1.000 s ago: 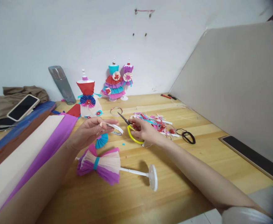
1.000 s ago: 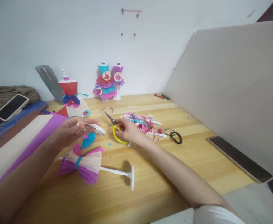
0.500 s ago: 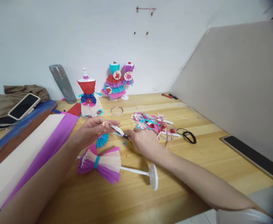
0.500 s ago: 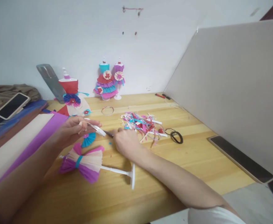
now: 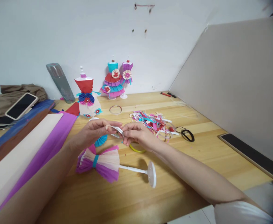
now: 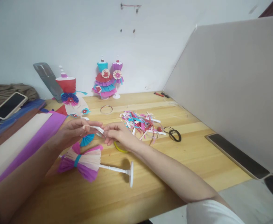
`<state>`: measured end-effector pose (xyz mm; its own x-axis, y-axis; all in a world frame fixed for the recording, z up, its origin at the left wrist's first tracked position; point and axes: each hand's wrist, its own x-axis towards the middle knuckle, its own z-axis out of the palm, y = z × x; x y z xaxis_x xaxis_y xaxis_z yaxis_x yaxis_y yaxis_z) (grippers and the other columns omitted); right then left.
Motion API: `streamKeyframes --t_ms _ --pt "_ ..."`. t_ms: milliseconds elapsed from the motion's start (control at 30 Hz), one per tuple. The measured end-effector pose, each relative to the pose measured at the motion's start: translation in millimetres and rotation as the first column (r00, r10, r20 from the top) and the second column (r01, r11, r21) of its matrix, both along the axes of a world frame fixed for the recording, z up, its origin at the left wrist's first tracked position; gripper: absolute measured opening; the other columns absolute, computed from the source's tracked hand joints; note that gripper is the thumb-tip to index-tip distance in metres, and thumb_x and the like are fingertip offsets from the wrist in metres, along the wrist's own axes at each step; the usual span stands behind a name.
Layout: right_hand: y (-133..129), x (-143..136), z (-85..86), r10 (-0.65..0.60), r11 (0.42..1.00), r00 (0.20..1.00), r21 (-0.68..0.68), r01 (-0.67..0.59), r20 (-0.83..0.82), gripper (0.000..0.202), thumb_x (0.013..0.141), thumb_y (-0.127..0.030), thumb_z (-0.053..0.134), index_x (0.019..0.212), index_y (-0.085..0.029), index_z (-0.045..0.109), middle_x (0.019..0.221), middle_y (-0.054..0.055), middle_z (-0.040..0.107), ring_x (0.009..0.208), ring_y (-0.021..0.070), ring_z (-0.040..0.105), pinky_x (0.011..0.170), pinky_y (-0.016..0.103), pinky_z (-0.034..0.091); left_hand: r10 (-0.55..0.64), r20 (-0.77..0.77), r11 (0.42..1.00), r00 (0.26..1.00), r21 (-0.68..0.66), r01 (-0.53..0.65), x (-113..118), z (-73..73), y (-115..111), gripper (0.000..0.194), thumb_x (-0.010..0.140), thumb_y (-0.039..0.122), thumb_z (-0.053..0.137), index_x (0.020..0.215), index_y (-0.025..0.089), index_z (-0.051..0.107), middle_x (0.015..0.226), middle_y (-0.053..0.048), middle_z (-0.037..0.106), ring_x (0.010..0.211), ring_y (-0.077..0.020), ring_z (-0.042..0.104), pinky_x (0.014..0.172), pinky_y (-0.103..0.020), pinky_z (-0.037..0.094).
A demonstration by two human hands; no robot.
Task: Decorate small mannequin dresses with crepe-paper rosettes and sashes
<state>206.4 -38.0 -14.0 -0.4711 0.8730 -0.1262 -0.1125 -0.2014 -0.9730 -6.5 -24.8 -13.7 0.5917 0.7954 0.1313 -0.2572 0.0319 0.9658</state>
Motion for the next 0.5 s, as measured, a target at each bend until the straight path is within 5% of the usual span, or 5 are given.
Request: streamKeyframes --t_ms 500 --pt "4 -8 -12.2 -0.121 0.991 0.991 0.058 0.118 0.050 0.010 0.053 -0.022 0.058 0.046 -0.017 0.054 0.038 -0.004 0.048 0.040 0.0061 0.039 0.043 0.019 0.027 0.036 0.089 0.991 0.995 -0.129 -0.024 12 -10.7 -4 0.012 0.078 0.027 0.073 0.077 0.015 0.071 0.092 -0.008 0.075 0.094 -0.0209 0.069 0.089 -0.032 0.052"
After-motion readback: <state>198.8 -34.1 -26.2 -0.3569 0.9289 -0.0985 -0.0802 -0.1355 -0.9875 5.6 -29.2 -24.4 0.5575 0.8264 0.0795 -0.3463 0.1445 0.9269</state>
